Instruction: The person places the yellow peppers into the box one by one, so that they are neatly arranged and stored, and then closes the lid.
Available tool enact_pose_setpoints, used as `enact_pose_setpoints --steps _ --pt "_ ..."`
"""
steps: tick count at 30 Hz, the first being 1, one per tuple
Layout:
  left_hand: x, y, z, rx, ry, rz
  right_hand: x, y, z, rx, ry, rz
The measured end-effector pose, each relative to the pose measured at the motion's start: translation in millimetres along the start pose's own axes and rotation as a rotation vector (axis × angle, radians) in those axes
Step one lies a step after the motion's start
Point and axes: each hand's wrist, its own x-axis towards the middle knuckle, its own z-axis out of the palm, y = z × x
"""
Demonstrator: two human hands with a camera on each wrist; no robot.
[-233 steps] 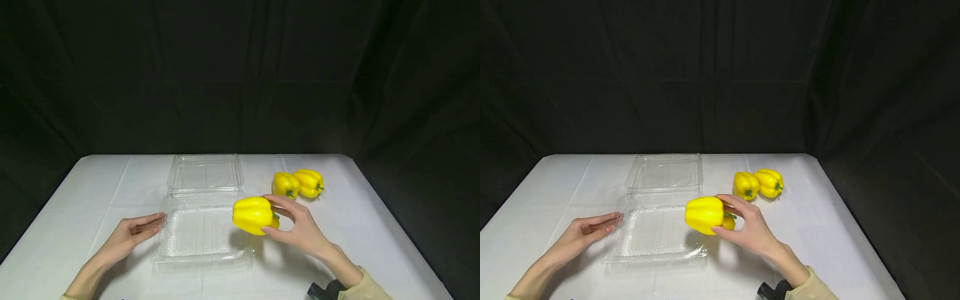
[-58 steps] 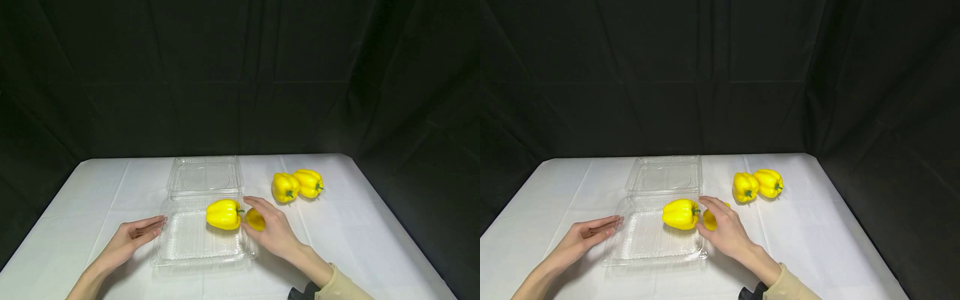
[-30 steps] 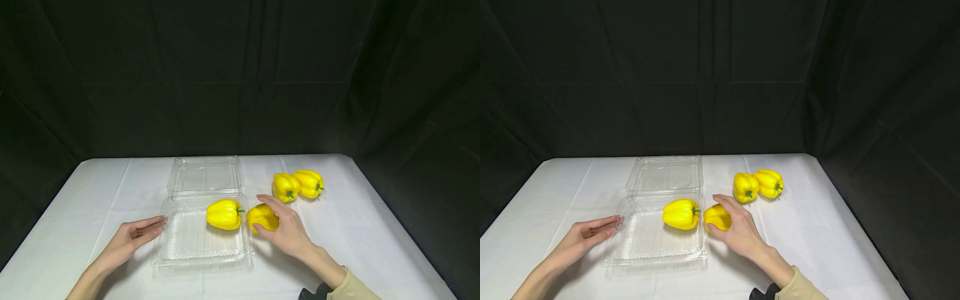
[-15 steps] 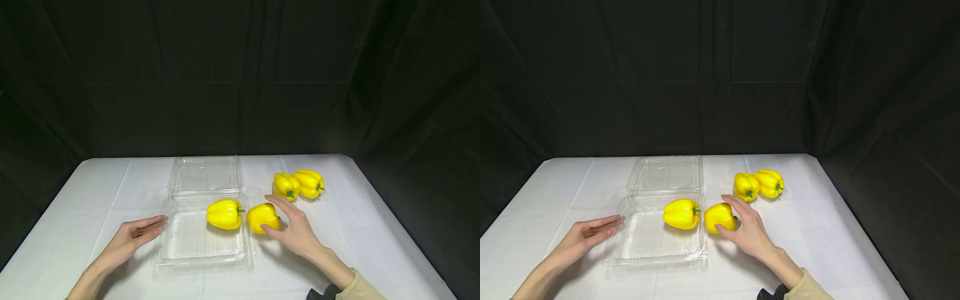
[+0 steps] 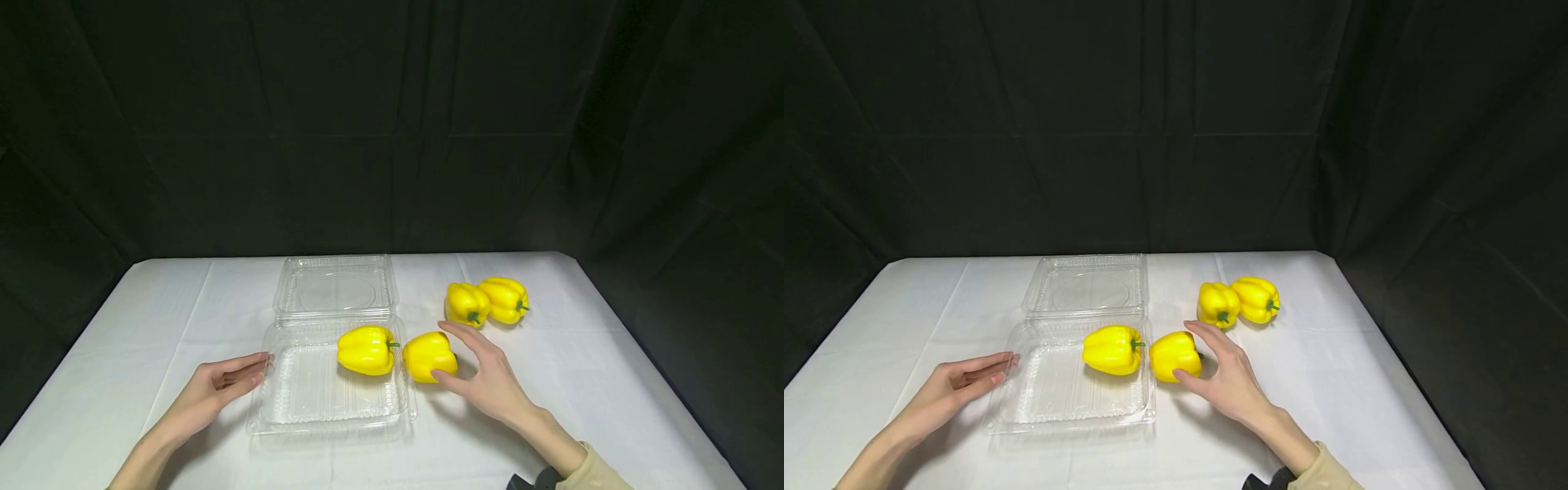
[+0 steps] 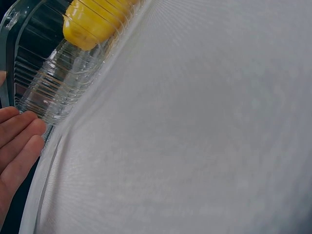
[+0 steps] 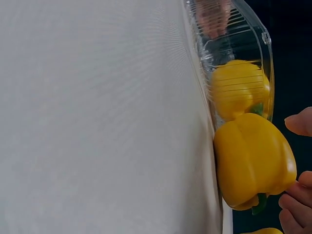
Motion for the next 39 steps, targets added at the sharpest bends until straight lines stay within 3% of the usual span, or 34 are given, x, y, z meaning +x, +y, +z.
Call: enact_pose_setpoints --steps 11,39 --pt "-0.1 -0.6 -0.3 0.007 0.000 -0.007 -5.0 10 0 0.073 -0.017 0.051" --pt "-0.4 0.2 -0.1 0.000 -0.007 0.004 -9.3 27 10 0.199 -0.034 0.029"
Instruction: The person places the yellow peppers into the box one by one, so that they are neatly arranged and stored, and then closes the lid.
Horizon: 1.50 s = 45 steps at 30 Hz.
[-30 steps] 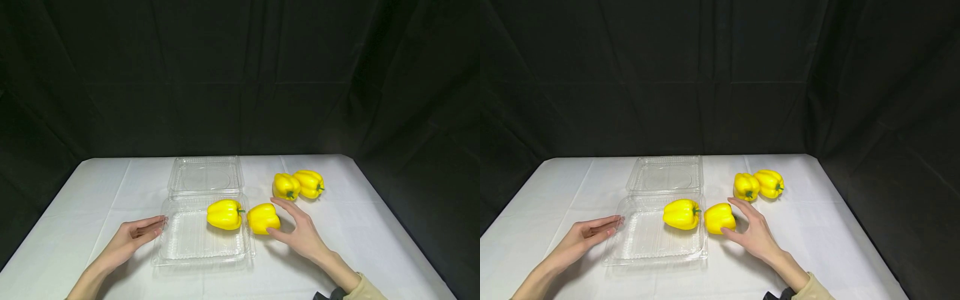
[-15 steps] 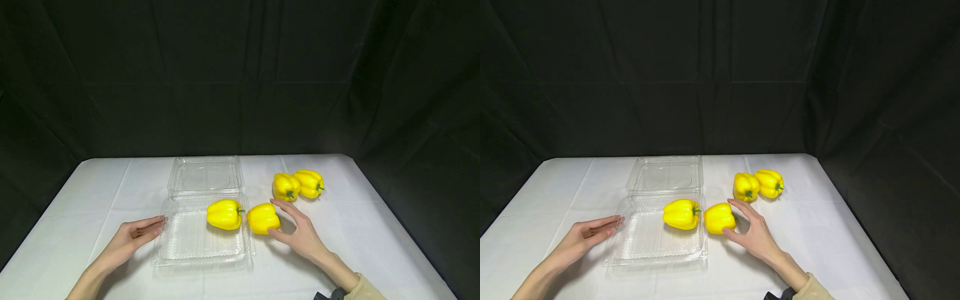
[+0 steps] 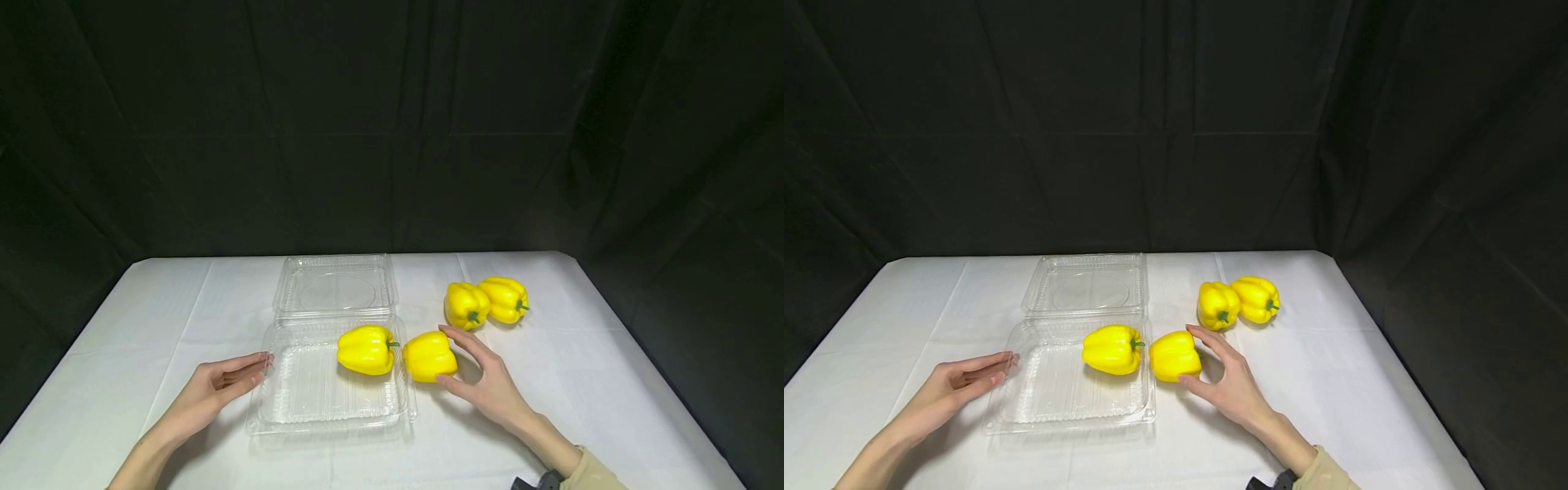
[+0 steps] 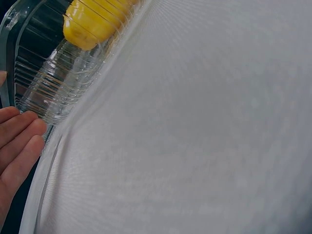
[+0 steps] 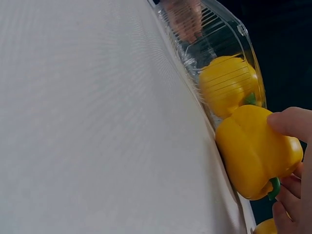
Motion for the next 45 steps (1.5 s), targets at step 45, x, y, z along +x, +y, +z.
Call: enact_pose_setpoints --steps 45 --pt "-0.1 0.4 0.9 0.029 0.012 0.000 -0.8 1.4 2.6 0.069 0.050 0.042"
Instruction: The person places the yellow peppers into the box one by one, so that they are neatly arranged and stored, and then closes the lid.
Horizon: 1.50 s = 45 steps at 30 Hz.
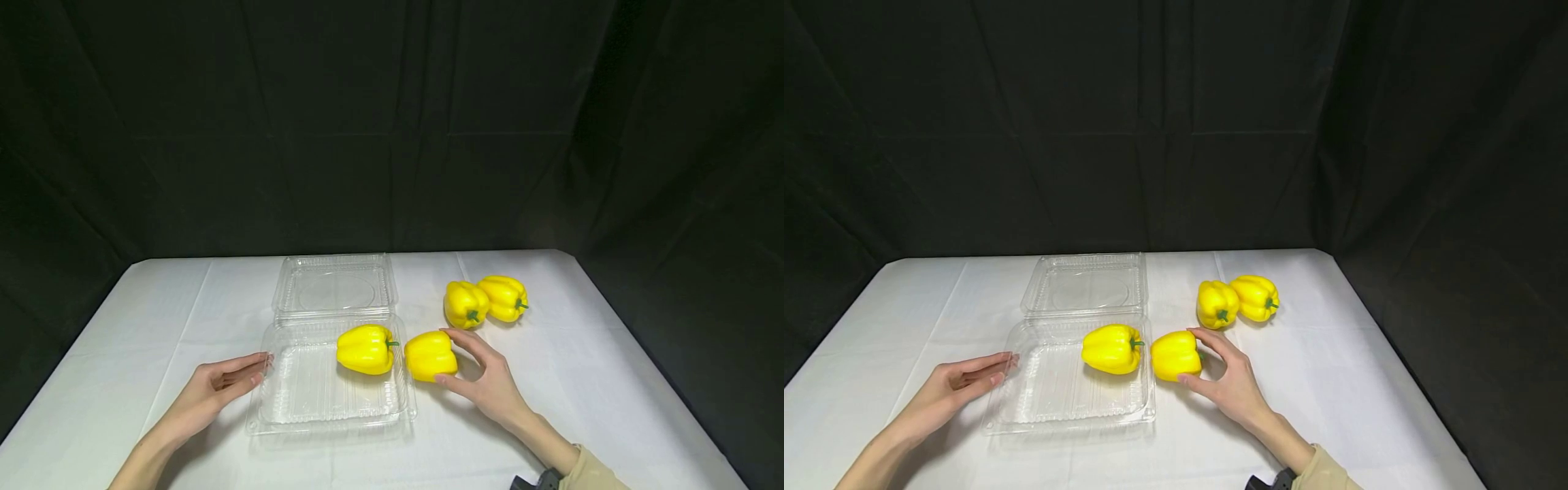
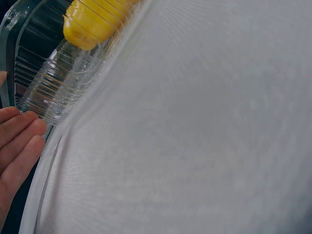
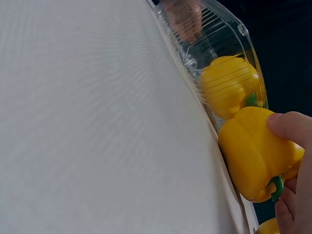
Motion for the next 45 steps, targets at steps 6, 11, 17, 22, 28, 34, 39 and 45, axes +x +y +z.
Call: enact_pose_setpoints --steps 6,11,17,22,28,34,39,45 --pt "-0.7 -0.4 -0.5 -0.004 -0.003 0.002 -0.3 -1 0 0.014 0.007 -0.001" --pt "-1.1 -0.5 -0.8 -0.006 -0.004 -0.002 -0.1 -1 1 0.017 0.004 0.015" --pt "-1.7 -1.2 -0.8 -0.011 -0.003 -0.003 0.8 1 1 0.041 0.017 0.001" --pt "-2.3 -0.5 -1.0 -0.008 -0.003 -0.010 1.7 2 2 0.058 0.024 0.002" --pt "-1.4 0.2 -0.9 -0.003 -0.007 -0.009 1.7 1 0 0.056 0.043 0.012" --pt "0.0 -0.5 -0.3 -0.009 -0.011 -0.001 3.1 0 -1 0.079 0.059 -0.016" --pt "0.2 -0.8 -0.1 -0.014 -0.010 -0.004 4.8 -3 -2 0.131 0.067 -0.028" --pt "-0.3 -0.2 0.1 -0.009 -0.007 -0.021 6.4 -8 -4 0.146 0.096 -0.005"
